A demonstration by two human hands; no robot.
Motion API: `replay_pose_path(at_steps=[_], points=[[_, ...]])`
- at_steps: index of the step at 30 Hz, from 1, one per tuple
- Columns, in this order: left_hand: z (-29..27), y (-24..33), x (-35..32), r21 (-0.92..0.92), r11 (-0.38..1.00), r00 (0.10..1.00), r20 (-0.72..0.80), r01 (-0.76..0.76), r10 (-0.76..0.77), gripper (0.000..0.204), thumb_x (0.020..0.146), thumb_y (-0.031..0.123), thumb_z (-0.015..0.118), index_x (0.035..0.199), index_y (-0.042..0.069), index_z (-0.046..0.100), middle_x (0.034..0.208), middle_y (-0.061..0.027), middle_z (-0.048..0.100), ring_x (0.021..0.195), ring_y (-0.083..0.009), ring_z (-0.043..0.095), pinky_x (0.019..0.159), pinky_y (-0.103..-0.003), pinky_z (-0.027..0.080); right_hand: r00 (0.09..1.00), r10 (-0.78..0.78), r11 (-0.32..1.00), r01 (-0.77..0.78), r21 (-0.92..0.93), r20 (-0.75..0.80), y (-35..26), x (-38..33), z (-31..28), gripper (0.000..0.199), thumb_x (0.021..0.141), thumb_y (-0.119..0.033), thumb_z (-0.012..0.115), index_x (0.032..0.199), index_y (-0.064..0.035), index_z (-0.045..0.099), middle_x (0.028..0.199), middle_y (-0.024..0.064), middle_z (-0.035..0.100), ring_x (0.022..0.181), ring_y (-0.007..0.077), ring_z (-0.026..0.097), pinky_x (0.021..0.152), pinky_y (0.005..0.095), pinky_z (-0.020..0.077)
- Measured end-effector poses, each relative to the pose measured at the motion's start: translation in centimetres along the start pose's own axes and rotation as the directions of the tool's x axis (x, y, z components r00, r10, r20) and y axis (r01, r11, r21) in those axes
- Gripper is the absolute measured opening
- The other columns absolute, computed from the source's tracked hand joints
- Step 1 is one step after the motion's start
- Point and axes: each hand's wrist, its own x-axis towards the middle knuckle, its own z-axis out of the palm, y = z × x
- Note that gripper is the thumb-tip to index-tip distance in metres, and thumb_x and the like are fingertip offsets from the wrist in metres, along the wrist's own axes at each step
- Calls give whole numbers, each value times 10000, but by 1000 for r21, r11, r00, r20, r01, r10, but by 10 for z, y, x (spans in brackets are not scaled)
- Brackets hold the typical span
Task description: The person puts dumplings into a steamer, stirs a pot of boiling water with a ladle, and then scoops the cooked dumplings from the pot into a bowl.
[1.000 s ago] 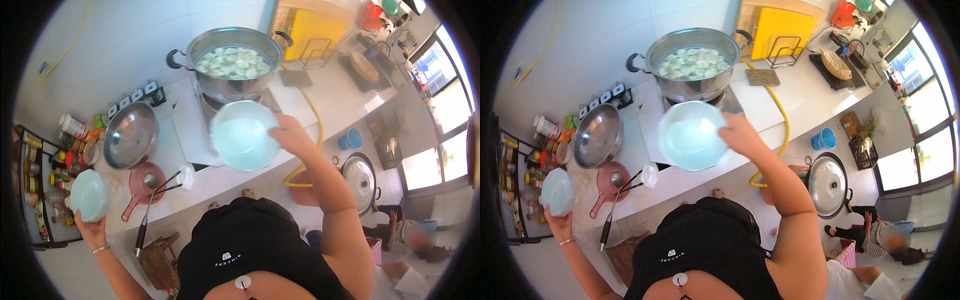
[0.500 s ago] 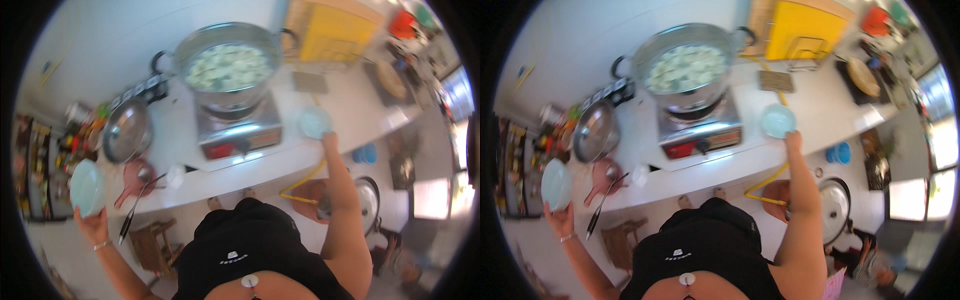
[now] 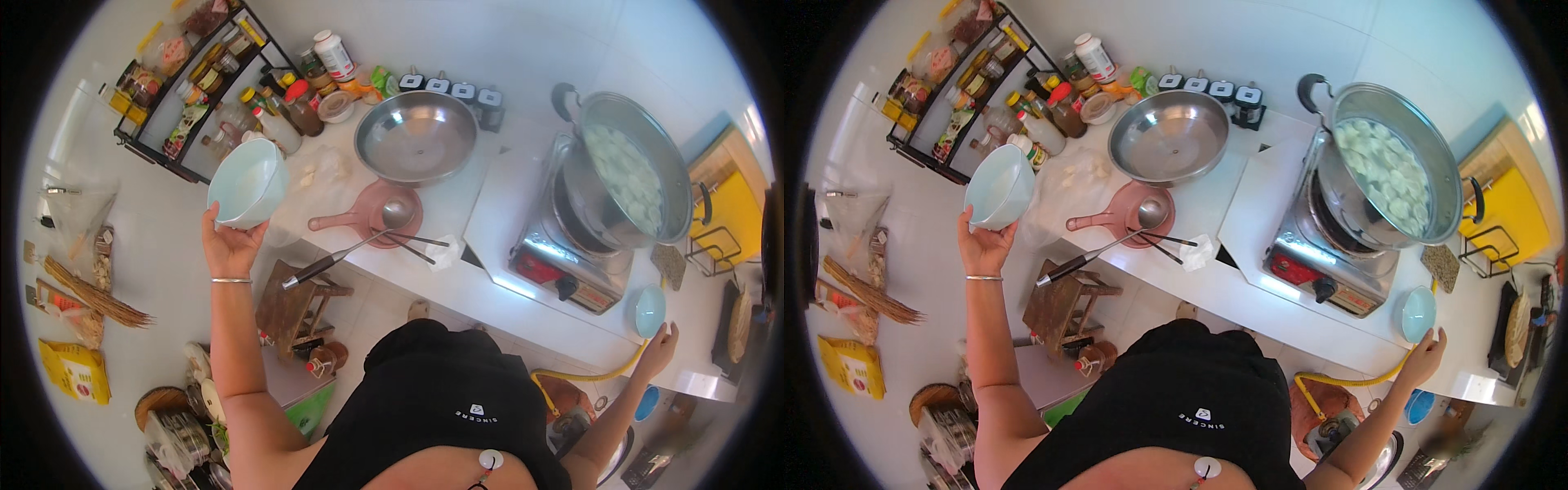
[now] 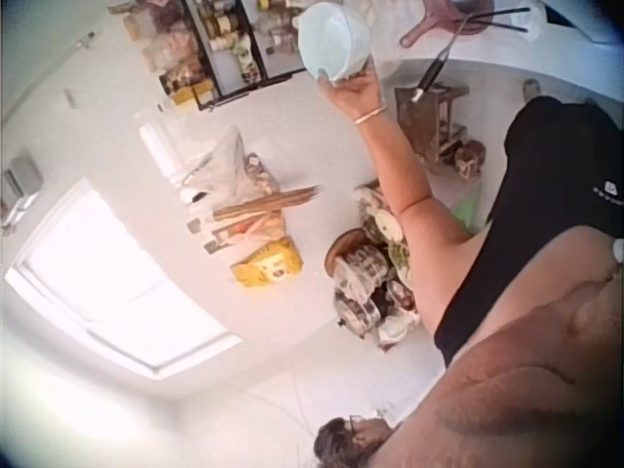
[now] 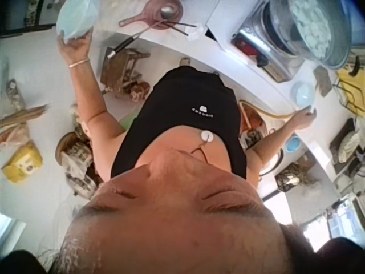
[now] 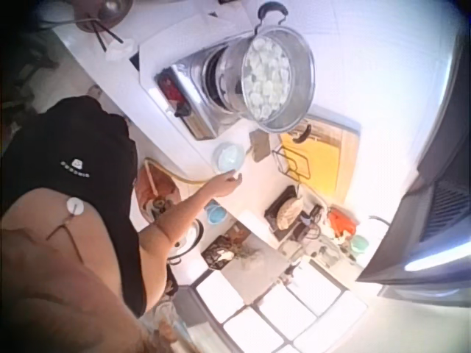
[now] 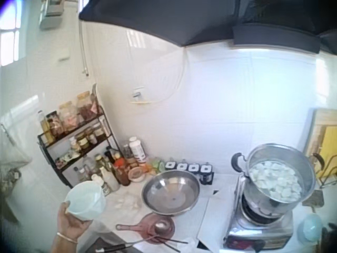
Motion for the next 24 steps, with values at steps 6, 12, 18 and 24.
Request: replay_pose_path(at_steps=[6, 12, 18, 24], points=[[-58, 6, 50, -55, 998, 999, -28, 26, -27, 601, 763, 325, 661, 1260, 77, 432, 1279, -144, 476, 1100, -343, 532, 832, -469, 526, 552, -770, 608, 483, 631, 319, -287, -134, 12, 296, 825, -31, 598, 1117, -81, 596, 1019, 114, 623, 865, 230, 627, 732, 329, 513], [-107, 8, 77, -73, 986, 986, 83, 148, -142, 584, 770, 321, 641, 1256, 68, 437, 1239, -136, 519, 1069, -333, 557, 858, -489, 508, -105, -994, -55, 561, 826, 4, -466, -272, 85, 410, 694, -45, 613, 1089, 9, 514, 1001, 148, 553, 821, 314, 589, 656, 397, 501], [-117, 8, 73, -107, 975, 975, 138, 192, -177, 542, 770, 293, 613, 1238, 65, 462, 1184, -122, 554, 1052, -318, 570, 701, -447, 544, -257, -892, 106, 682, 724, 373, -501, -339, 133, 315, 681, -32, 595, 987, -3, 526, 869, 130, 581, 638, 305, 622, 531, 382, 497], [-162, -10, 84, -145, 933, 911, 308, 330, -275, 578, 799, 305, 579, 1294, 48, 426, 1238, -138, 533, 1100, -324, 550, 858, -475, 504, -248, -906, 112, 639, 761, 342, -499, -338, 131, 172, 723, -40, 552, 894, -46, 535, 816, 128, 581, 669, 311, 627, 555, 402, 500]])
